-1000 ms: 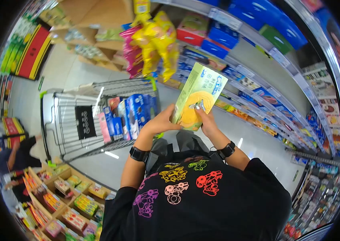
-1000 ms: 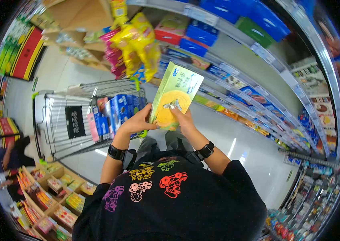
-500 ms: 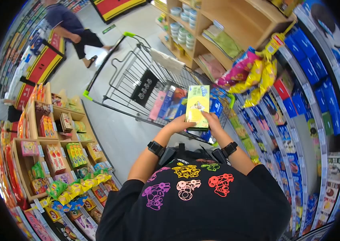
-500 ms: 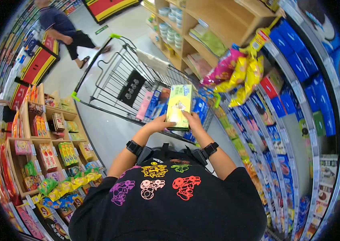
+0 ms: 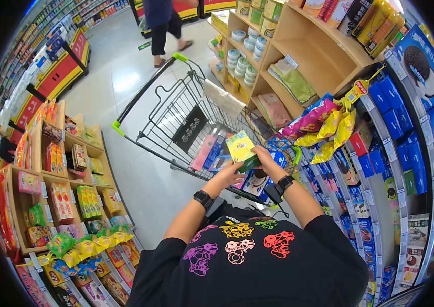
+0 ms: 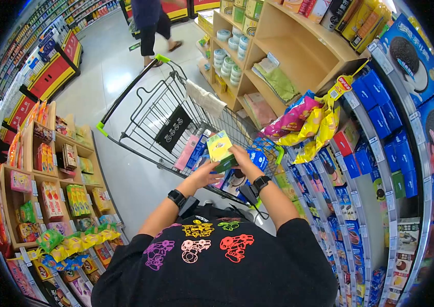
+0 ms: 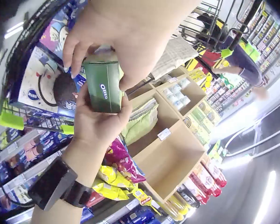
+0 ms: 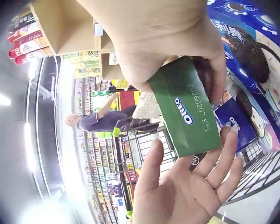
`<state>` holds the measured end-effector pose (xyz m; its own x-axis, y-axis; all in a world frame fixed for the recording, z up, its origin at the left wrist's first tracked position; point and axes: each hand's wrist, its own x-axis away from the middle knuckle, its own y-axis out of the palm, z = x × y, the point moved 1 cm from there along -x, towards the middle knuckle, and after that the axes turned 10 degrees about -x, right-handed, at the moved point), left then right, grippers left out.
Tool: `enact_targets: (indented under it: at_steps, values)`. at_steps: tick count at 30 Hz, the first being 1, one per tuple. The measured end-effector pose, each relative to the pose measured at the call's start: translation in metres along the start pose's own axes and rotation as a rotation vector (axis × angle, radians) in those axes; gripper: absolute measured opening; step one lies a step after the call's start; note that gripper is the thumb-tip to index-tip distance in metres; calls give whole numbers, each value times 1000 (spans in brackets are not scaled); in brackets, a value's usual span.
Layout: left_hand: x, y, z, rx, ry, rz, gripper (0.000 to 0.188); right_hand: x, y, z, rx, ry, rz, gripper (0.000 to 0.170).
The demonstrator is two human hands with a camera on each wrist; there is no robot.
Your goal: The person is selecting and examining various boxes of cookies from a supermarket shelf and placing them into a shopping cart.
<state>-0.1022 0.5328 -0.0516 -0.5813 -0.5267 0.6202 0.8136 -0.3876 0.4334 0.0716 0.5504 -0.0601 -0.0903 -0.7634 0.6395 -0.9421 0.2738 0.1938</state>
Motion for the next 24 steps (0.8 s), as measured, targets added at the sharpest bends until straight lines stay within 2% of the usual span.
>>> enact_targets:
  at_steps: [1, 4, 9, 13, 16, 19, 24]
  values:
    - [-6, -3, -1, 59, -7, -54, 43, -2, -2, -3, 36, 12, -41, 41]
    - [-16, 0, -1, 141, 17, -70, 40, -2, 0, -10, 12, 79, -19, 38]
    - [-28, 2, -5, 251, 6, 11, 36, -21, -7, 6, -7, 169, 34, 36]
    - [-31, 3, -9, 384, -8, 13, 36, -29, -8, -1, 169, 238, 24, 38]
    - [-30, 9, -7, 424, -27, 58, 35, -35, -10, -7, 231, 370, 18, 36]
    - [-26, 10, -4, 398, -39, 55, 39, -35, -8, -9, 256, 396, -18, 35]
    - [-36, -1, -17, 393, -27, 60, 43, -42, -1, 3, 205, 328, 62, 37]
